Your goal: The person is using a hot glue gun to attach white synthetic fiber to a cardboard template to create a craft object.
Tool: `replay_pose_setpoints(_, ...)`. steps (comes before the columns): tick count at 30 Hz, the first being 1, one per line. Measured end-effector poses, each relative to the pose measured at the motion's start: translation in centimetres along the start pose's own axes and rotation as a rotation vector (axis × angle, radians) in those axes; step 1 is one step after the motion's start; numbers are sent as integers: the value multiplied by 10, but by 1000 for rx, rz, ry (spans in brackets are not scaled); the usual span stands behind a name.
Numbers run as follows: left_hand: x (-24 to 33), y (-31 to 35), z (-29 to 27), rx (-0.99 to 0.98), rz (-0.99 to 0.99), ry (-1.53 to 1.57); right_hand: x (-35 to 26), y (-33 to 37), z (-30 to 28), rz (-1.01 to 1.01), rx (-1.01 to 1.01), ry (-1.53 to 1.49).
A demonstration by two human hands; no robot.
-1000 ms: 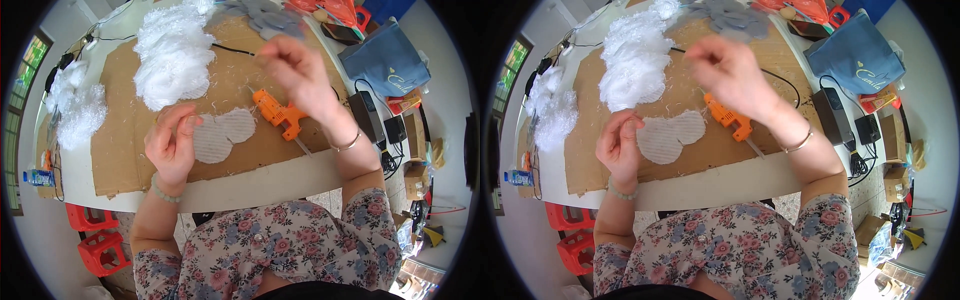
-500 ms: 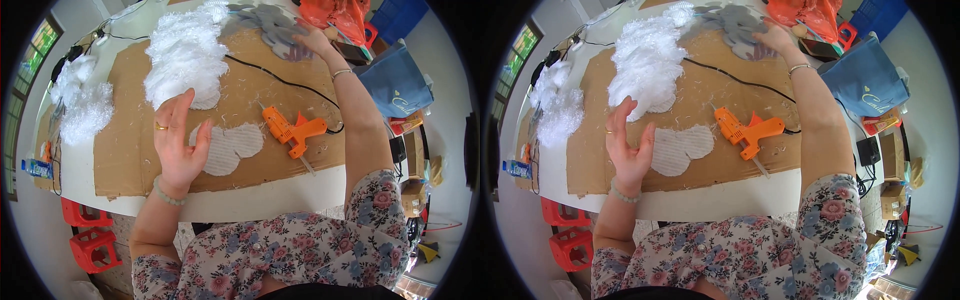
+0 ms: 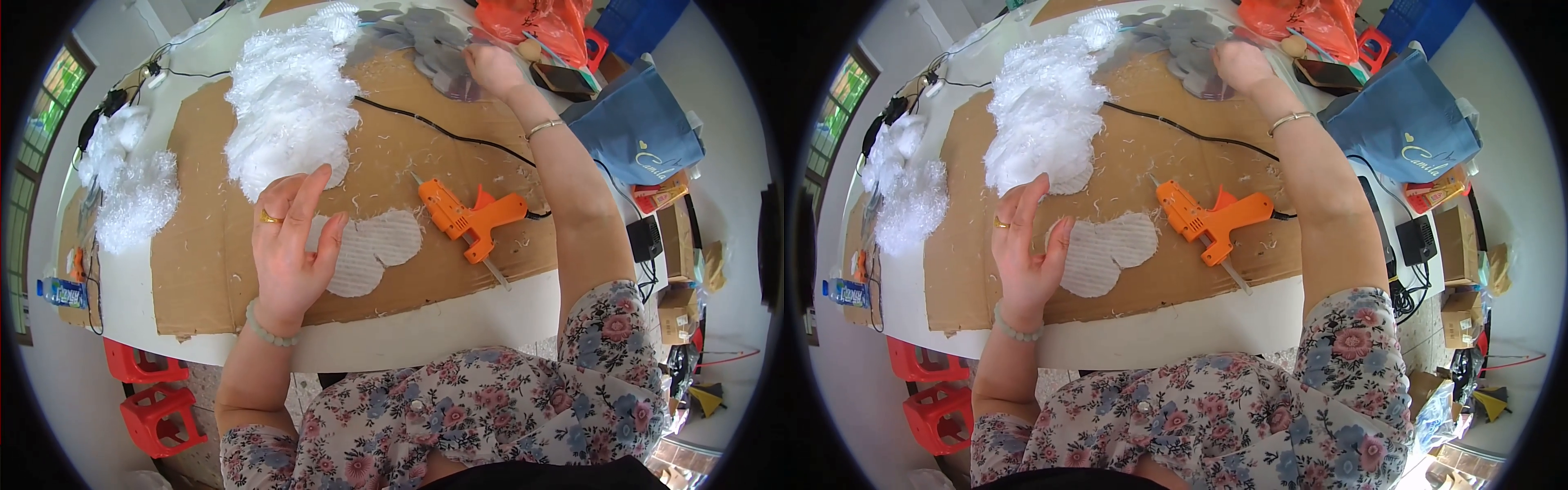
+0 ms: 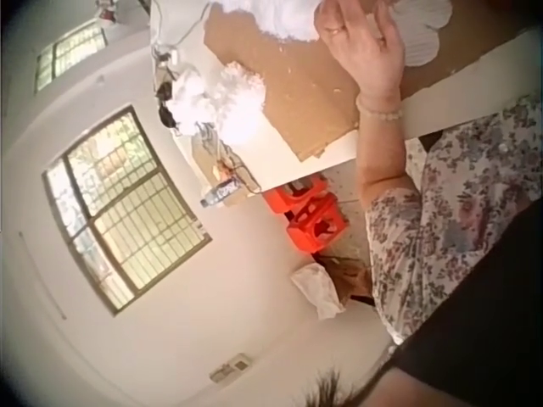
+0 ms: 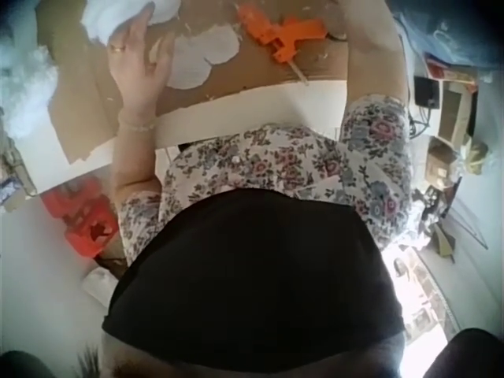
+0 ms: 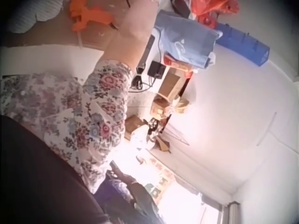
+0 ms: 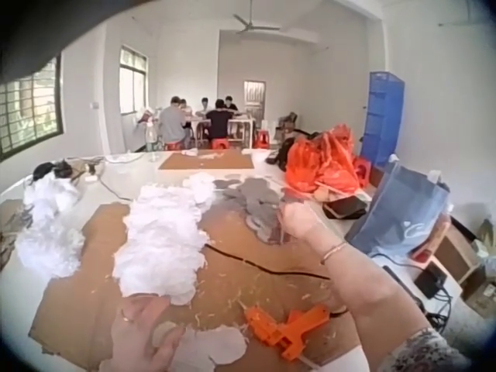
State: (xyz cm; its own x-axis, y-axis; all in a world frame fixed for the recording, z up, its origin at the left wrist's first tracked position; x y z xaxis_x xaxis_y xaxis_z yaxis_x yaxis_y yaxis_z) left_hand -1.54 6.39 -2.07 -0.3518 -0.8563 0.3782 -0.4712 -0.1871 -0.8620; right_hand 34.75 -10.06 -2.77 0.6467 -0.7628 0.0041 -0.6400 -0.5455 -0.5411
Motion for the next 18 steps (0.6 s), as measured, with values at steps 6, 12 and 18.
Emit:
replay_pose_setpoints(6, 6, -3, 2, -74, -47, 32, 30, 1, -25, -45, 355, -9)
replay_pose_setpoints(12, 7, -3, 0, -73, -29, 47, 15, 22, -14, -42, 90, -78)
replay_pose_setpoints(18, 0, -1, 0, -80, -46, 42, 10, 24, -8, 44, -15, -74)
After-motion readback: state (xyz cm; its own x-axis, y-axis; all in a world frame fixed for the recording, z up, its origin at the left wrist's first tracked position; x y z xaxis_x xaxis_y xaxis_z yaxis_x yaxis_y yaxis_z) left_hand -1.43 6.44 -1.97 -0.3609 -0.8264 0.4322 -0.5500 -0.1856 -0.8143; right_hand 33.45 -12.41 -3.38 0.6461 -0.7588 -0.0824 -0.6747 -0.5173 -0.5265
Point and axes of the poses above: each hand's wrist, its own y-axis away from the middle knuckle, its own z-axis out of the palm, x = y × z, the point moved 4 cm from there along -y, towards the middle knuckle, and after that the axes turned 11 degrees about x, right-handed, at the moved point
